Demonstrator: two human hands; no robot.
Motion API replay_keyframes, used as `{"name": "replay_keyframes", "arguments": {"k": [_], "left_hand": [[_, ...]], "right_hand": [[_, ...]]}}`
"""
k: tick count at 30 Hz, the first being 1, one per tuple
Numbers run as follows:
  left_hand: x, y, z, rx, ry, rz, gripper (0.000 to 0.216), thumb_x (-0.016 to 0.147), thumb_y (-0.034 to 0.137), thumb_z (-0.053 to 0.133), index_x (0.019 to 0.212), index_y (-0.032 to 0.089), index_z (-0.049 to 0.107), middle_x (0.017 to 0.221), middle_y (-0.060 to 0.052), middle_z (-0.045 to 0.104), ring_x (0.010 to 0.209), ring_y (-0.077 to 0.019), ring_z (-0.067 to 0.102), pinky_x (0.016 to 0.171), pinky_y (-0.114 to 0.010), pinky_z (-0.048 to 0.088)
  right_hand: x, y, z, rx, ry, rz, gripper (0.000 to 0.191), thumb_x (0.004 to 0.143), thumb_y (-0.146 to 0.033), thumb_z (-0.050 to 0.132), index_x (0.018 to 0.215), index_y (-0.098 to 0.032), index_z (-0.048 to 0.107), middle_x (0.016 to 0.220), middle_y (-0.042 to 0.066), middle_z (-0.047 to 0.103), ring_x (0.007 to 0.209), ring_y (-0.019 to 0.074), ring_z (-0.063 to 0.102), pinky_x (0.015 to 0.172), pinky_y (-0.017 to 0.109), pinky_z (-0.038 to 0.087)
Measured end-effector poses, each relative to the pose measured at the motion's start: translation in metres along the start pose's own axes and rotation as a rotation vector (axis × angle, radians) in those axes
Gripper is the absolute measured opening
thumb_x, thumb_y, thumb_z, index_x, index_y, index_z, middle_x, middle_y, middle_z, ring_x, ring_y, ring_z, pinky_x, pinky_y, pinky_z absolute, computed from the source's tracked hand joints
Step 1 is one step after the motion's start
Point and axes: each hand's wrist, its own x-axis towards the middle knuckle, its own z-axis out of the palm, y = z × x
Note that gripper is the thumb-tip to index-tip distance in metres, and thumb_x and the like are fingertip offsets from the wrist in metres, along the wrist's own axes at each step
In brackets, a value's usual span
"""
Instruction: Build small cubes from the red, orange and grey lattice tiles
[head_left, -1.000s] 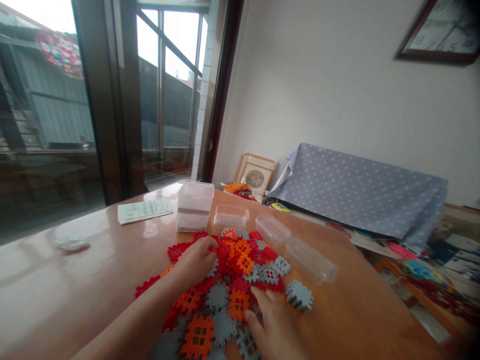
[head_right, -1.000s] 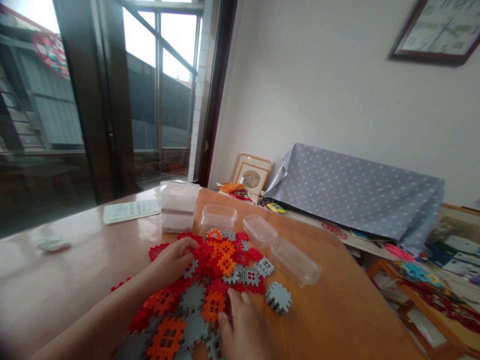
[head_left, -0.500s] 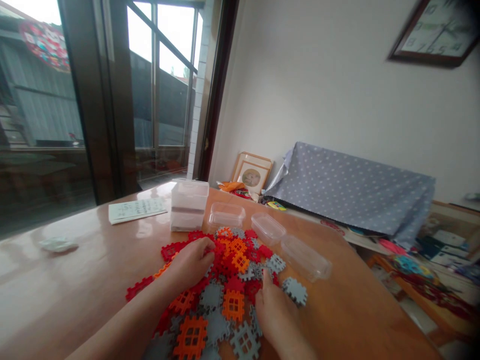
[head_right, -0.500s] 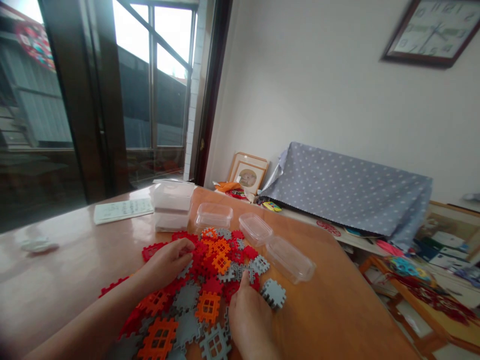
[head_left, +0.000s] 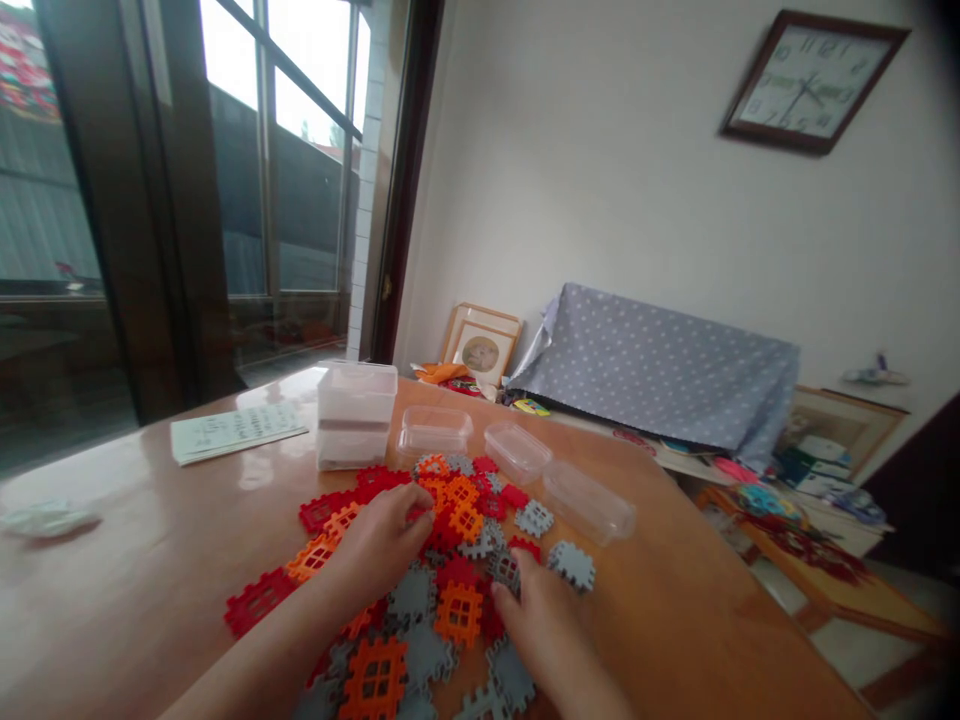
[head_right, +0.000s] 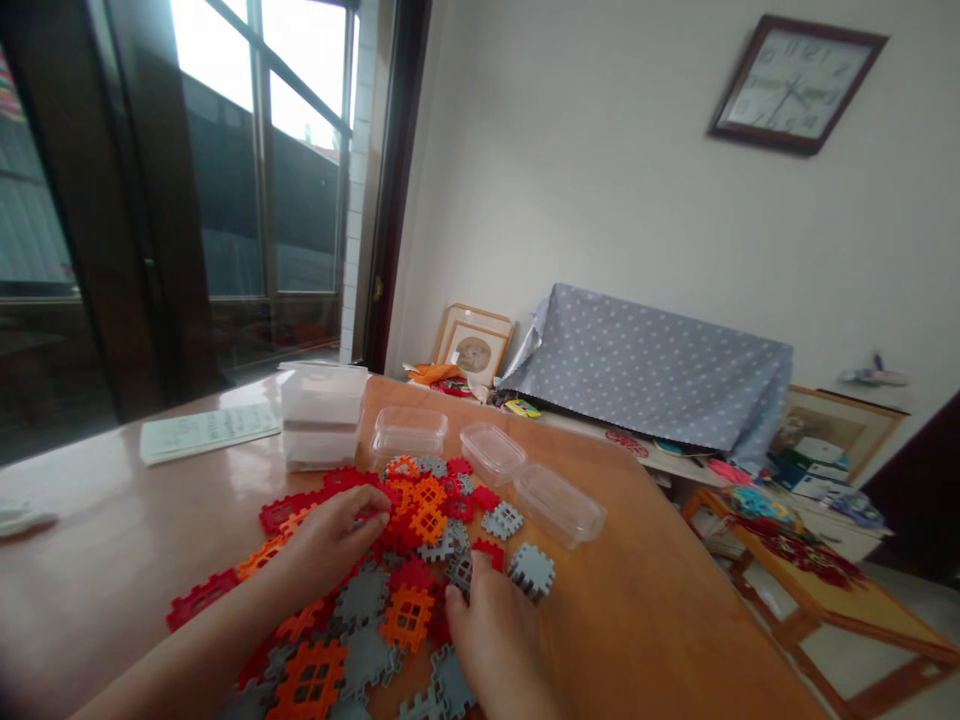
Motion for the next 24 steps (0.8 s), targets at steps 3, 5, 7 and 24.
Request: {"name": "replay_keyframes", "arguments": {"k": [3, 5, 7, 24], "left_hand": [[-0.002, 0.004, 0.005, -0.024, -0.018, 0.047, 0.014, 0.09, 0.03, 0.054, 0.089, 0.022, 0.066, 0.09, -0.003, 0.07, 0.086, -0.0212, 0.062, 0.077, -0.03, 0.04], [-0.004, 0.006, 0.008, -0.032, -0.03, 0.064, 0.015, 0.09, 0.03, 0.054, 0.088, 0.023, 0.066, 0.089, -0.003, 0.07, 0.085, -0.021, 0.062, 0.076, -0.03, 0.04], [-0.005, 0.008, 0.011, -0.048, -0.038, 0.071, 0.015, 0.09, 0.031, 0.054, 0.088, 0.023, 0.066, 0.088, -0.003, 0.07, 0.085, -0.0211, 0.063, 0.076, -0.03, 0.041], [-0.014, 0.022, 0.025, -0.315, -0.113, 0.071, 0.019, 0.092, 0.039, 0.057, 0.094, 0.023, 0.067, 0.09, -0.003, 0.072, 0.086, -0.021, 0.065, 0.077, -0.028, 0.045]], "right_hand": [[0.0, -0.002, -0.001, -0.019, -0.013, 0.006, 0.043, 0.091, -0.039, 0.058, 0.131, -0.022, 0.061, 0.108, 0.011, 0.077, 0.101, 0.0289, 0.072, 0.082, 0.035, 0.05], [0.0, -0.004, -0.002, -0.009, -0.004, 0.01, 0.042, 0.09, -0.039, 0.06, 0.129, -0.023, 0.062, 0.109, 0.01, 0.076, 0.101, 0.0277, 0.072, 0.082, 0.034, 0.05], [-0.001, -0.006, -0.003, -0.003, 0.008, 0.007, 0.04, 0.09, -0.039, 0.062, 0.127, -0.023, 0.063, 0.108, 0.01, 0.076, 0.101, 0.0264, 0.072, 0.082, 0.032, 0.049], [-0.01, -0.012, -0.017, 0.473, 0.239, -0.165, 0.046, 0.106, -0.049, 0.031, 0.082, -0.021, 0.058, 0.073, 0.0, 0.061, 0.069, 0.0142, 0.057, 0.063, 0.023, 0.036]]}}
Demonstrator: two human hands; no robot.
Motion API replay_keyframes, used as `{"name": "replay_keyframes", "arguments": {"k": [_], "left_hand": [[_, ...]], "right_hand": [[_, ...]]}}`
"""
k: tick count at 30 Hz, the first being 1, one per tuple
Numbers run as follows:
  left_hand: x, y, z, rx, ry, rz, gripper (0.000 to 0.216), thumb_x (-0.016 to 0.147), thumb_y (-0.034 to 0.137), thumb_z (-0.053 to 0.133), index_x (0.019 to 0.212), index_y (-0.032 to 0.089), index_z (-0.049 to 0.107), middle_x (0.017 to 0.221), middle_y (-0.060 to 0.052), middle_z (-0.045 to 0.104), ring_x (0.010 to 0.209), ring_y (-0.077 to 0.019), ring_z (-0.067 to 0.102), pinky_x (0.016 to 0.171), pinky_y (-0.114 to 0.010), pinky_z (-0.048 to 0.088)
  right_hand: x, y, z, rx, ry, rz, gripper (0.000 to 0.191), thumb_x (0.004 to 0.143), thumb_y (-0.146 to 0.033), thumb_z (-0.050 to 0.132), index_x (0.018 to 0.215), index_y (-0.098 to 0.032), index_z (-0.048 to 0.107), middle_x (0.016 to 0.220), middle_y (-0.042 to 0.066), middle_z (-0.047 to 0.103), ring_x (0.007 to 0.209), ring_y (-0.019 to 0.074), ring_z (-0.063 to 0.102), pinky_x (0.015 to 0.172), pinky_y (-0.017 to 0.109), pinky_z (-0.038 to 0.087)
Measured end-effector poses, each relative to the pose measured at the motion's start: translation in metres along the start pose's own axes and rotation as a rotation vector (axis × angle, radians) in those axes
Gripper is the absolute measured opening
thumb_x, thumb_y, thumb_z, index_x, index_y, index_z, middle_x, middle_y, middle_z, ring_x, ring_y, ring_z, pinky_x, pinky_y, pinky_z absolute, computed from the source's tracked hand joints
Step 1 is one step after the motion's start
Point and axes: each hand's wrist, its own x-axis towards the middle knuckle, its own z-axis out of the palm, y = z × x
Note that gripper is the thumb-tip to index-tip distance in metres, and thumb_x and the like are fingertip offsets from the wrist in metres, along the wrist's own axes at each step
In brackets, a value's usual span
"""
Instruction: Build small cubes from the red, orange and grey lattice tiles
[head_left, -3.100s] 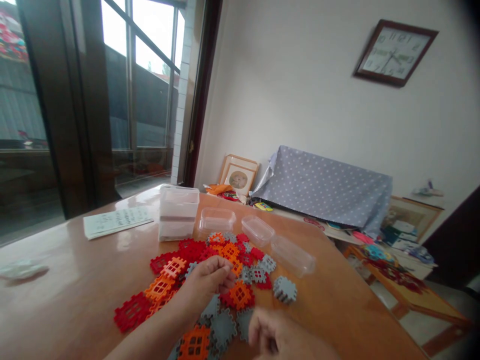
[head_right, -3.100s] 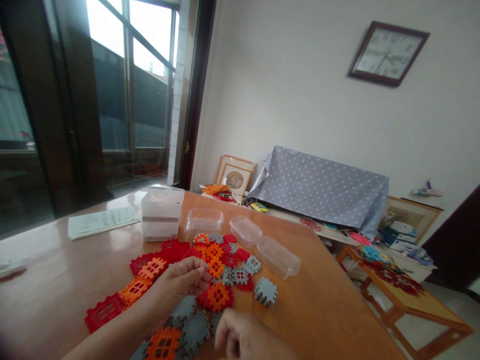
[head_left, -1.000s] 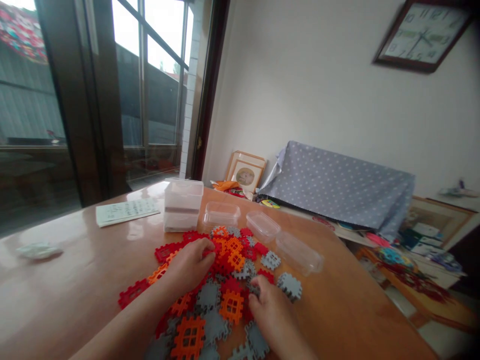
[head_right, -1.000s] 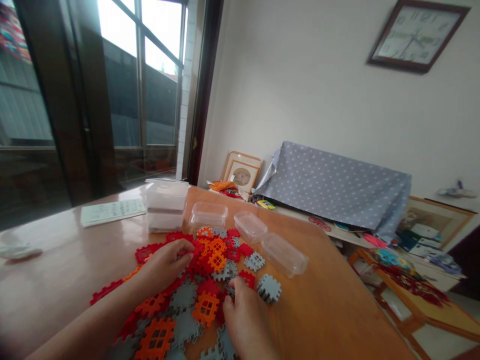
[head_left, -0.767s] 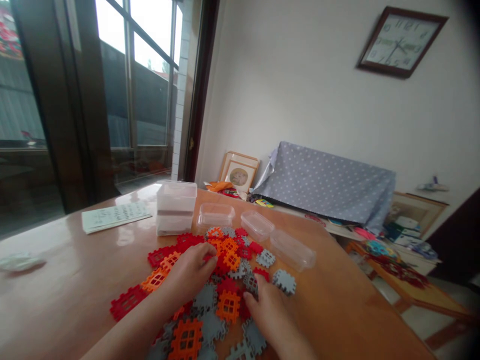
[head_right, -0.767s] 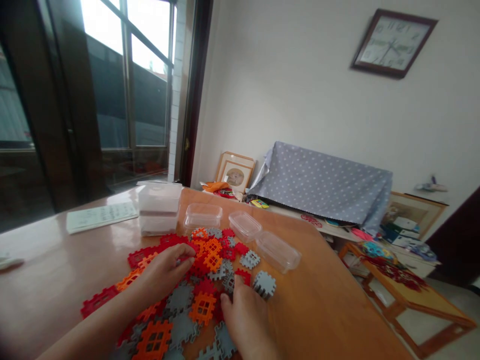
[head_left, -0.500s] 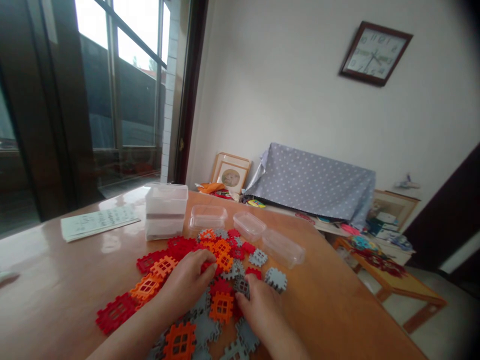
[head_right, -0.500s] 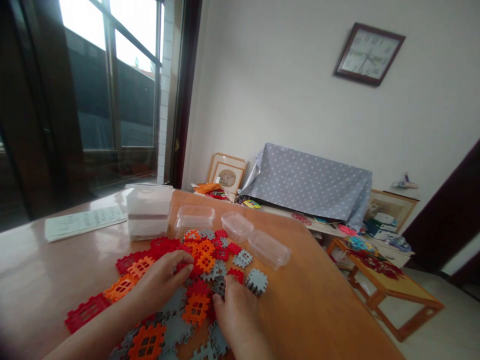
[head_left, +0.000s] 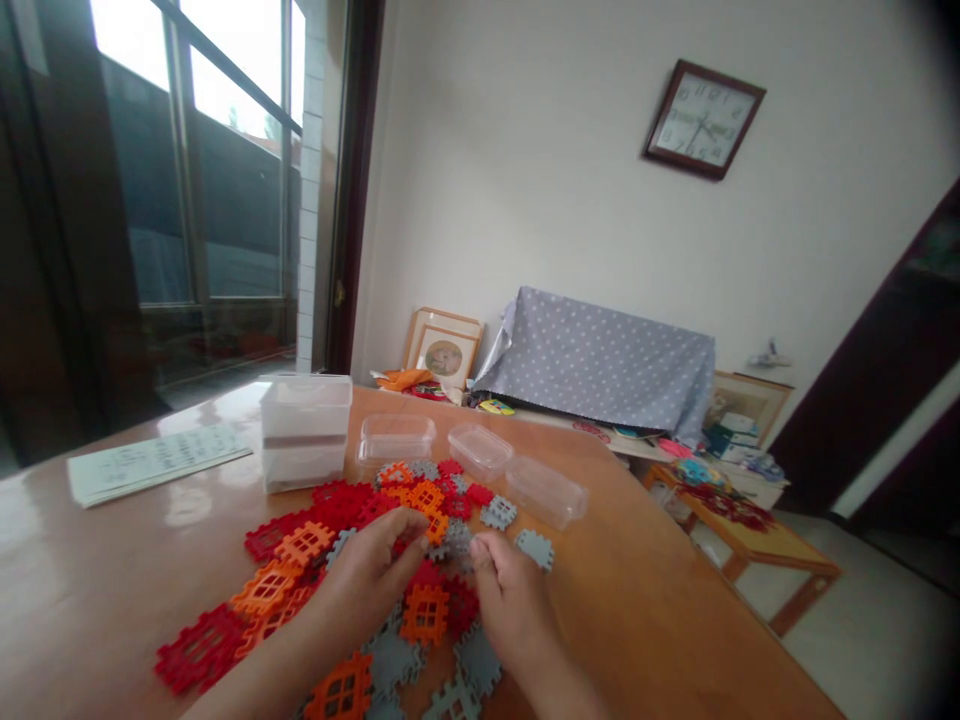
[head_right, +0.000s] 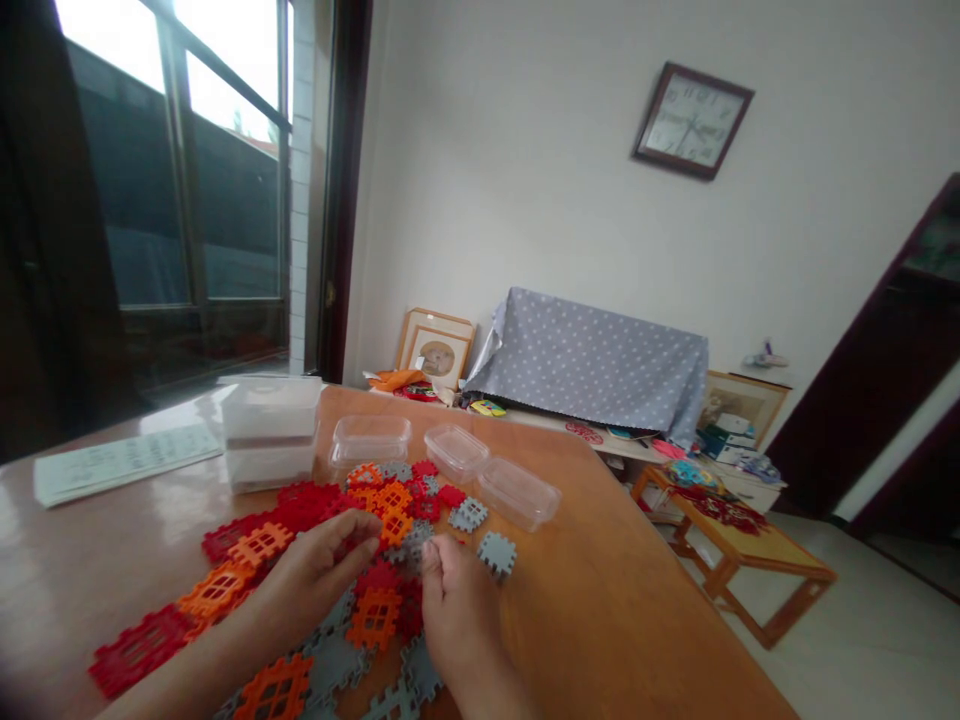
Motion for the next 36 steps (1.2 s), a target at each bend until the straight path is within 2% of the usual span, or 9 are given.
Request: {"name": "replay_keyframes", "arguments": {"k": [4, 9, 17, 23, 30, 36], "left_hand": [[-0.001, 0.0, 0.008, -0.318, -0.117, -0.129, 0.031, 0.089, 0.044, 0.063, 0.108, 0.021, 0.065, 0.096, -0.004, 0.073, 0.09, -0.0211, 0.066, 0.079, -0.028, 0.048], [-0.003, 0.004, 0.009, -0.509, -0.207, -0.217, 0.03, 0.089, 0.048, 0.063, 0.096, 0.019, 0.065, 0.078, 0.0, 0.064, 0.069, -0.0136, 0.056, 0.065, -0.024, 0.041], [-0.005, 0.014, 0.003, -0.6, -0.235, -0.294, 0.027, 0.088, 0.043, 0.064, 0.09, 0.017, 0.064, 0.074, -0.001, 0.063, 0.065, -0.0118, 0.052, 0.063, -0.025, 0.036], [-0.005, 0.006, 0.005, -0.601, -0.198, -0.302, 0.026, 0.09, 0.042, 0.063, 0.089, 0.017, 0.063, 0.074, -0.001, 0.065, 0.065, -0.0118, 0.053, 0.064, -0.024, 0.037], [-0.004, 0.001, 0.008, -0.626, -0.153, -0.314, 0.026, 0.088, 0.042, 0.065, 0.089, 0.017, 0.061, 0.074, 0.0, 0.064, 0.064, -0.0109, 0.053, 0.061, -0.023, 0.038], [-0.003, 0.001, 0.008, -0.635, -0.161, -0.324, 0.025, 0.088, 0.041, 0.065, 0.088, 0.016, 0.062, 0.075, -0.001, 0.065, 0.064, -0.011, 0.053, 0.063, -0.023, 0.039]], "right_hand": [[-0.005, -0.005, 0.004, 0.453, -0.074, 0.121, 0.048, 0.101, -0.061, 0.035, 0.079, -0.021, 0.052, 0.061, -0.004, 0.052, 0.055, 0.0114, 0.048, 0.054, 0.021, 0.034], [-0.007, -0.015, 0.003, 0.7, -0.168, 0.279, 0.052, 0.093, -0.071, 0.043, 0.087, -0.021, 0.055, 0.059, -0.005, 0.056, 0.044, 0.0079, 0.041, 0.045, 0.02, 0.028], [-0.005, -0.014, 0.003, 0.761, -0.203, 0.319, 0.054, 0.087, -0.073, 0.052, 0.088, -0.019, 0.056, 0.063, -0.003, 0.061, 0.043, 0.0071, 0.045, 0.044, 0.019, 0.028], [-0.004, -0.011, 0.003, 0.818, -0.216, 0.339, 0.048, 0.088, -0.061, 0.056, 0.107, -0.018, 0.058, 0.066, -0.003, 0.064, 0.044, 0.0081, 0.049, 0.047, 0.019, 0.032], [-0.004, -0.007, 0.004, 0.742, -0.225, 0.369, 0.037, 0.087, -0.055, 0.058, 0.093, -0.018, 0.06, 0.067, -0.002, 0.065, 0.047, 0.0086, 0.05, 0.049, 0.02, 0.033], [-0.003, -0.005, 0.005, 0.737, -0.228, 0.355, 0.029, 0.09, -0.047, 0.056, 0.094, -0.018, 0.06, 0.067, -0.002, 0.065, 0.048, 0.0091, 0.051, 0.049, 0.021, 0.033]]}}
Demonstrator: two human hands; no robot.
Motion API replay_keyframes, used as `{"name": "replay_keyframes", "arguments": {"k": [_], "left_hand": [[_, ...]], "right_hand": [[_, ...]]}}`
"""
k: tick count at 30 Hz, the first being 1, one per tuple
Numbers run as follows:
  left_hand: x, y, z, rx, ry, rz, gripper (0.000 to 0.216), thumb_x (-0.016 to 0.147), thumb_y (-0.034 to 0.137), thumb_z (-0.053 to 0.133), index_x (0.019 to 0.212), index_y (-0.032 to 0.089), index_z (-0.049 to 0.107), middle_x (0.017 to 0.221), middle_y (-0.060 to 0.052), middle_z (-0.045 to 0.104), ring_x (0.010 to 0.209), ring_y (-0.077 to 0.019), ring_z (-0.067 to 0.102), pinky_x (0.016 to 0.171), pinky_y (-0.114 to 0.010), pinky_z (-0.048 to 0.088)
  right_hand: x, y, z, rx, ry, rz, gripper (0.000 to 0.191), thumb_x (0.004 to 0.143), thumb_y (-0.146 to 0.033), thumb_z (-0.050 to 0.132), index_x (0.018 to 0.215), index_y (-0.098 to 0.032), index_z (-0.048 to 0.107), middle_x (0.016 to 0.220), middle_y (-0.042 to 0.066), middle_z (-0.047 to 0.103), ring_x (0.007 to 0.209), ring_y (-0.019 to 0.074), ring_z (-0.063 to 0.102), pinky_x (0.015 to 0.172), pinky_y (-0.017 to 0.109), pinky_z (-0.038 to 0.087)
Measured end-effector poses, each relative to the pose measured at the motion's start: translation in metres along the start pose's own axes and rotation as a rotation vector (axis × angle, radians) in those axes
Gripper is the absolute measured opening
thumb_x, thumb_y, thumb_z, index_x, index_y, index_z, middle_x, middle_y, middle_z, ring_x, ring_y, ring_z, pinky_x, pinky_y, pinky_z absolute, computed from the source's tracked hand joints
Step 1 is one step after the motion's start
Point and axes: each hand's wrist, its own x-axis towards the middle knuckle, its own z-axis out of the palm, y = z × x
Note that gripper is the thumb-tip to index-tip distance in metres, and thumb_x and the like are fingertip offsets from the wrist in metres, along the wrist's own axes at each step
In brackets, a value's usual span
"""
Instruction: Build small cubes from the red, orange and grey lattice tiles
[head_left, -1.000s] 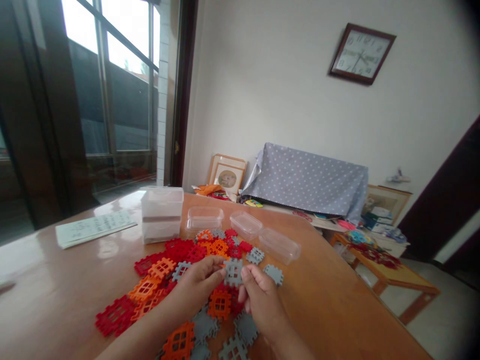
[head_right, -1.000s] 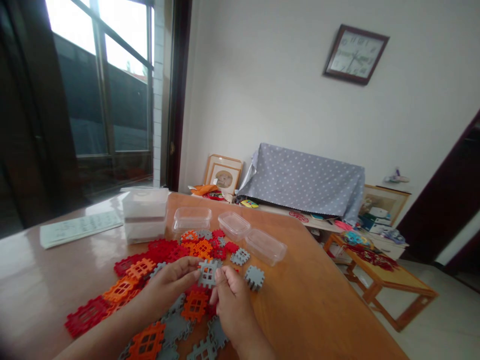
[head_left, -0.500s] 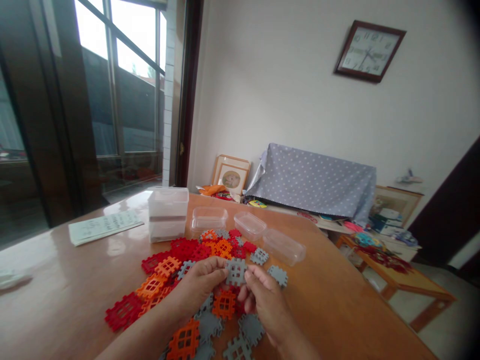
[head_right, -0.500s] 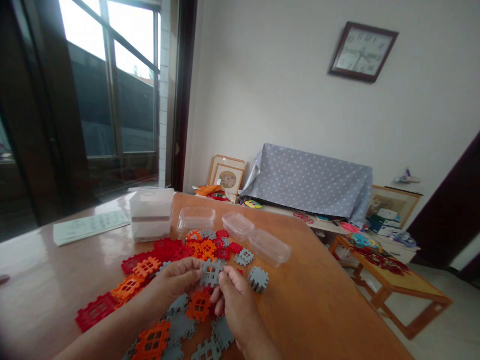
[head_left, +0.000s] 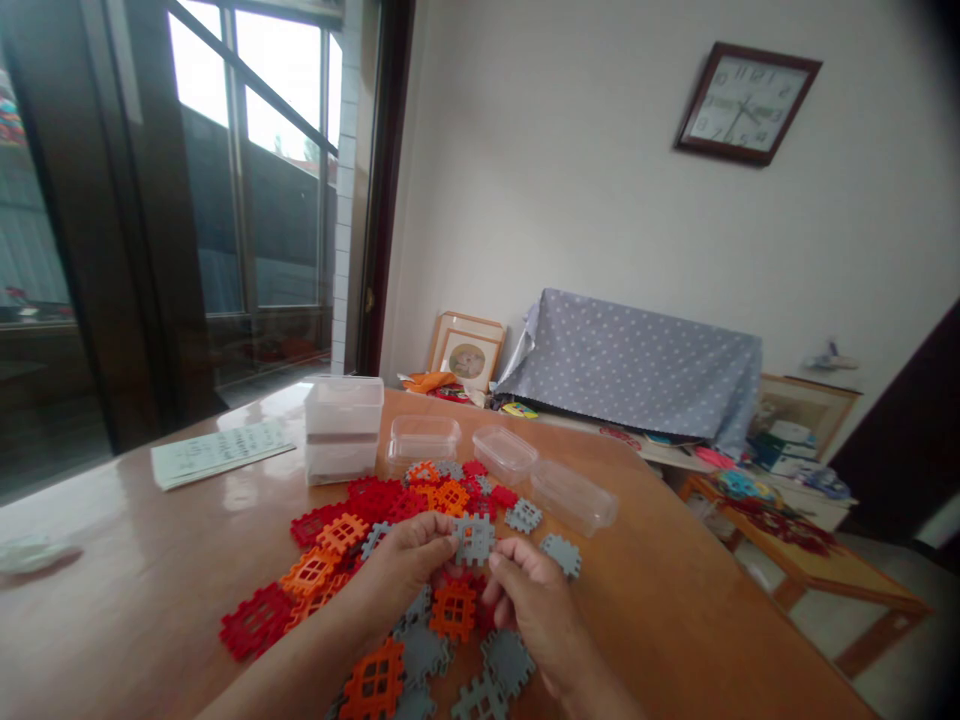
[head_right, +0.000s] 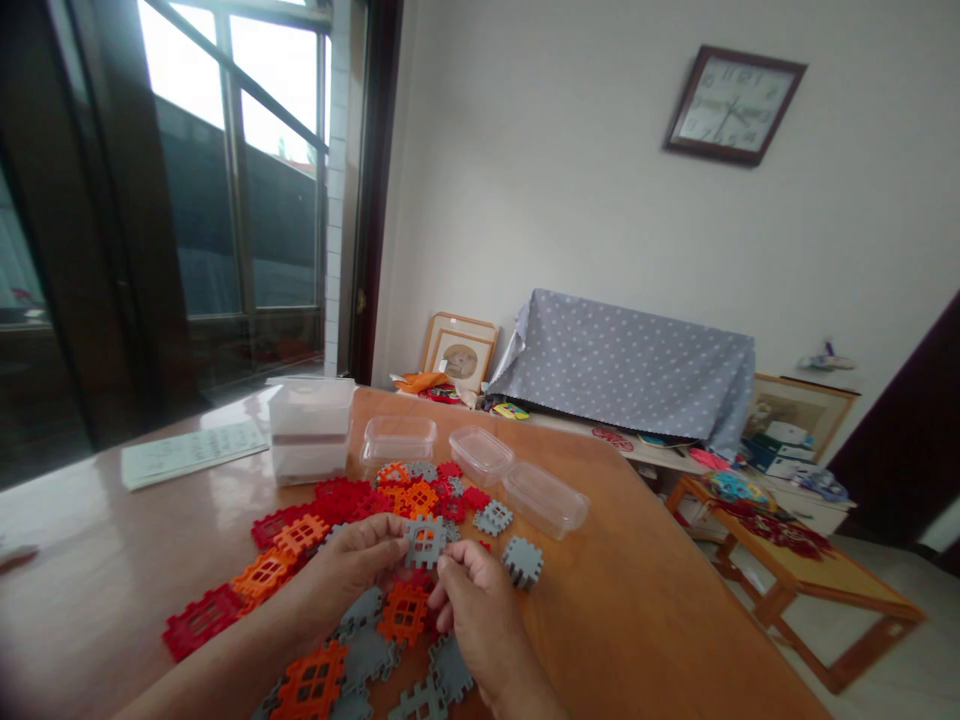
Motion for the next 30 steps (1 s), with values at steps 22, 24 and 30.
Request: {"name": "replay_keyframes", "arguments": {"k": [22, 24, 30], "left_hand": [[0.0, -0.001, 0.0, 0.038, -0.007, -0.005, 0.022, 0.089, 0.038, 0.062, 0.091, 0.017, 0.062, 0.075, 0.0, 0.061, 0.067, -0.0113, 0.053, 0.064, -0.023, 0.038], [0.001, -0.001, -0.002, 0.064, -0.003, -0.001, 0.023, 0.089, 0.04, 0.062, 0.091, 0.017, 0.062, 0.075, 0.0, 0.061, 0.067, -0.0115, 0.053, 0.063, -0.023, 0.038], [0.002, 0.02, -0.015, 0.189, 0.187, 0.057, 0.026, 0.083, 0.041, 0.064, 0.096, 0.019, 0.062, 0.066, 0.005, 0.055, 0.058, -0.0106, 0.046, 0.057, -0.022, 0.035]], "right_hand": [[0.001, 0.001, 0.001, -0.085, -0.005, -0.019, 0.033, 0.089, -0.052, 0.055, 0.083, -0.02, 0.058, 0.063, -0.003, 0.062, 0.047, 0.0089, 0.05, 0.049, 0.021, 0.032], [0.002, 0.002, 0.0, -0.083, -0.01, -0.015, 0.032, 0.089, -0.051, 0.055, 0.085, -0.019, 0.059, 0.064, -0.003, 0.062, 0.047, 0.009, 0.05, 0.049, 0.021, 0.033], [0.005, 0.004, -0.009, -0.103, 0.051, -0.005, 0.033, 0.089, -0.048, 0.055, 0.1, -0.018, 0.063, 0.065, -0.003, 0.062, 0.047, 0.0099, 0.05, 0.048, 0.021, 0.034]]}}
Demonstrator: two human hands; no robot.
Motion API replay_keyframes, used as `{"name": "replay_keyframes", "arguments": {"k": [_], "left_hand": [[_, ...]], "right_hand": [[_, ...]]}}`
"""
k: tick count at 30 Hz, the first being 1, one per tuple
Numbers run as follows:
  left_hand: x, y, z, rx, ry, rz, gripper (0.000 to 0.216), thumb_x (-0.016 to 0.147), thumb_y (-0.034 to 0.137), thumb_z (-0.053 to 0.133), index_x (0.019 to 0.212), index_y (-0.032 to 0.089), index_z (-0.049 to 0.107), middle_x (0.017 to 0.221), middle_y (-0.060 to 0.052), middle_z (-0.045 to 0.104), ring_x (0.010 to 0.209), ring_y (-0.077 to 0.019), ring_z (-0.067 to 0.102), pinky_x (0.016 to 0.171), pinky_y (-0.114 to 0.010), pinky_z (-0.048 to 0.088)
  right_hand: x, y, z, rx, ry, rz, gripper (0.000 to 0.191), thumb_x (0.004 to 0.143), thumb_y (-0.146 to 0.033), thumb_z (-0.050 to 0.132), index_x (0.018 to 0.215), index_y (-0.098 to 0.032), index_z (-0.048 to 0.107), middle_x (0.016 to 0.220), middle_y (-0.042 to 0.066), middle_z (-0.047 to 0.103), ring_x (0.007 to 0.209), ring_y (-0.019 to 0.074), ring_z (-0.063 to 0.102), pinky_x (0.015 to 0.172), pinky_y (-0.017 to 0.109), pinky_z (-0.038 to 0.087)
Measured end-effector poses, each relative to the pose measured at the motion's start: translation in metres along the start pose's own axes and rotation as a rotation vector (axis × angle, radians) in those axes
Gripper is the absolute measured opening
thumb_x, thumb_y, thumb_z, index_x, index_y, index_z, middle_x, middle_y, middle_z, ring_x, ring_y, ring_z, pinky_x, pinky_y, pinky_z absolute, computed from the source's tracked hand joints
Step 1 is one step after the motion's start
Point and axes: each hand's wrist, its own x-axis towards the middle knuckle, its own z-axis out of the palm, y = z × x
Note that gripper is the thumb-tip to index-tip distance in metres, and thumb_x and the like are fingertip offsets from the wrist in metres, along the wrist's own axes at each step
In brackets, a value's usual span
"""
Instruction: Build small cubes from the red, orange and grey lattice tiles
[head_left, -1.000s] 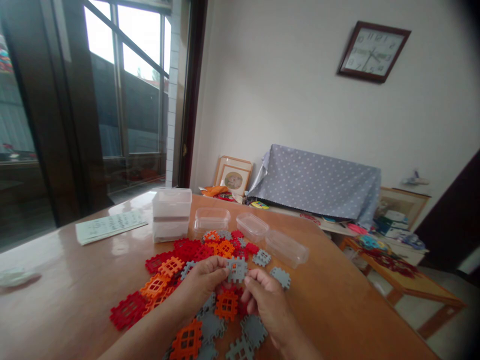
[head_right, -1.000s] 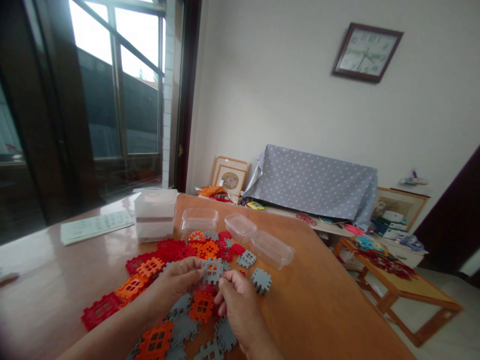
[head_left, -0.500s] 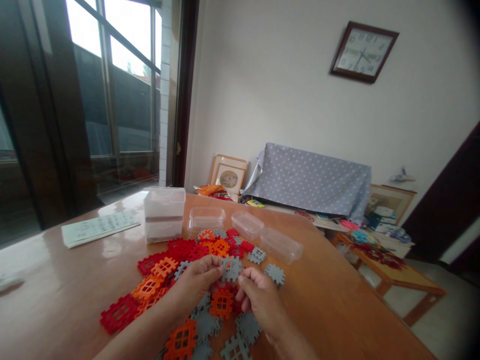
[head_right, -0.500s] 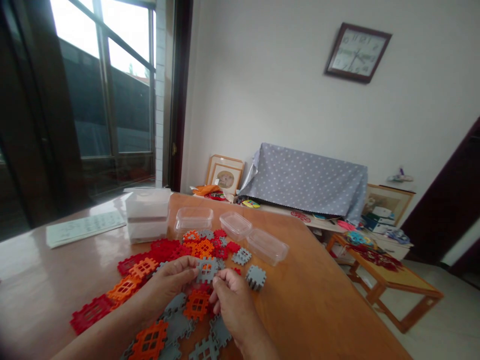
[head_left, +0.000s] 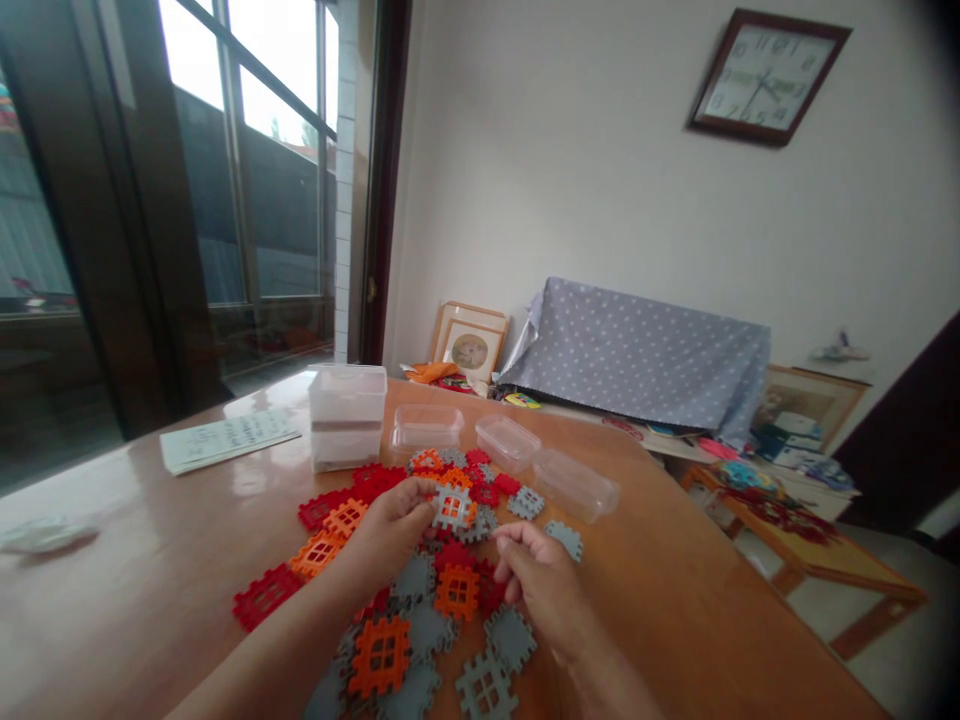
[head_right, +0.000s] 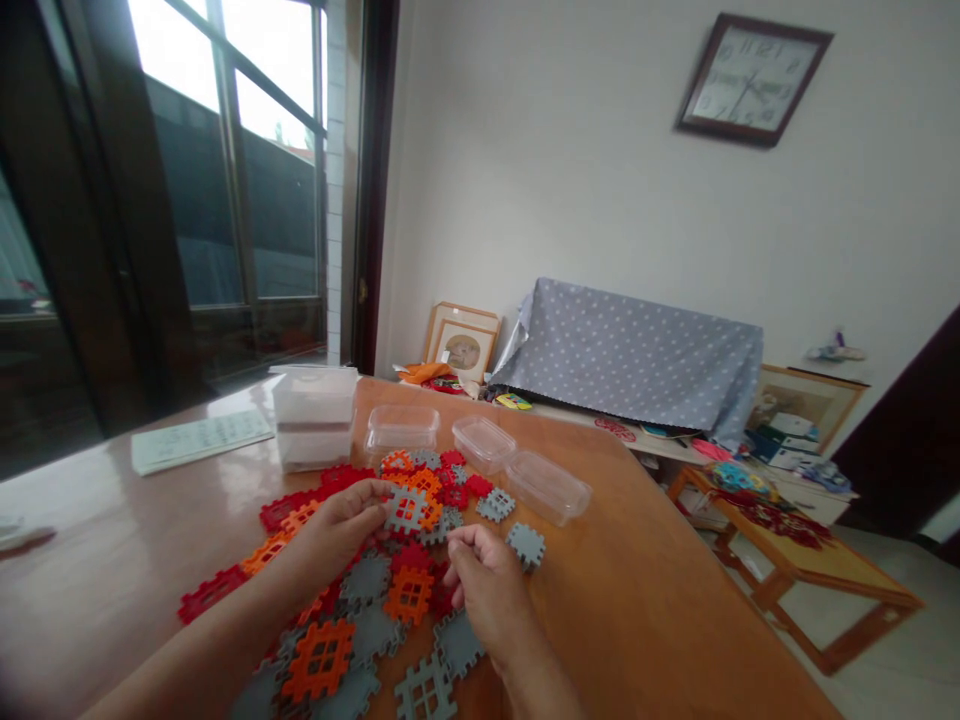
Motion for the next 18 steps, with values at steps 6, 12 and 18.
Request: {"name": "replay_keyframes", "arguments": {"k": [6, 12, 18], "left_hand": [[0.004, -0.006, -0.006, 0.07, -0.009, 0.009, 0.026, 0.085, 0.042, 0.06, 0.098, 0.019, 0.06, 0.067, 0.005, 0.055, 0.059, -0.0122, 0.048, 0.057, -0.023, 0.035], [0.004, -0.009, -0.006, 0.189, 0.028, 0.05, 0.025, 0.085, 0.042, 0.057, 0.094, 0.019, 0.061, 0.064, 0.005, 0.054, 0.057, -0.0127, 0.047, 0.055, -0.024, 0.031], [0.004, -0.004, -0.008, 0.181, 0.09, 0.056, 0.026, 0.083, 0.042, 0.06, 0.093, 0.019, 0.063, 0.062, 0.004, 0.054, 0.056, -0.0135, 0.046, 0.056, -0.025, 0.031]], "right_hand": [[0.01, 0.01, -0.016, -0.074, 0.093, -0.046, 0.032, 0.088, -0.047, 0.054, 0.097, -0.018, 0.064, 0.065, -0.003, 0.061, 0.05, 0.0114, 0.052, 0.051, 0.023, 0.038], [0.019, 0.026, -0.02, -0.372, 0.16, -0.166, 0.027, 0.09, -0.04, 0.051, 0.097, -0.021, 0.068, 0.077, 0.002, 0.069, 0.071, 0.0195, 0.064, 0.065, 0.029, 0.046], [0.017, 0.027, -0.016, -0.746, 0.172, -0.273, 0.03, 0.092, -0.024, 0.047, 0.113, -0.022, 0.069, 0.103, 0.009, 0.074, 0.094, 0.023, 0.067, 0.082, 0.032, 0.047]]}}
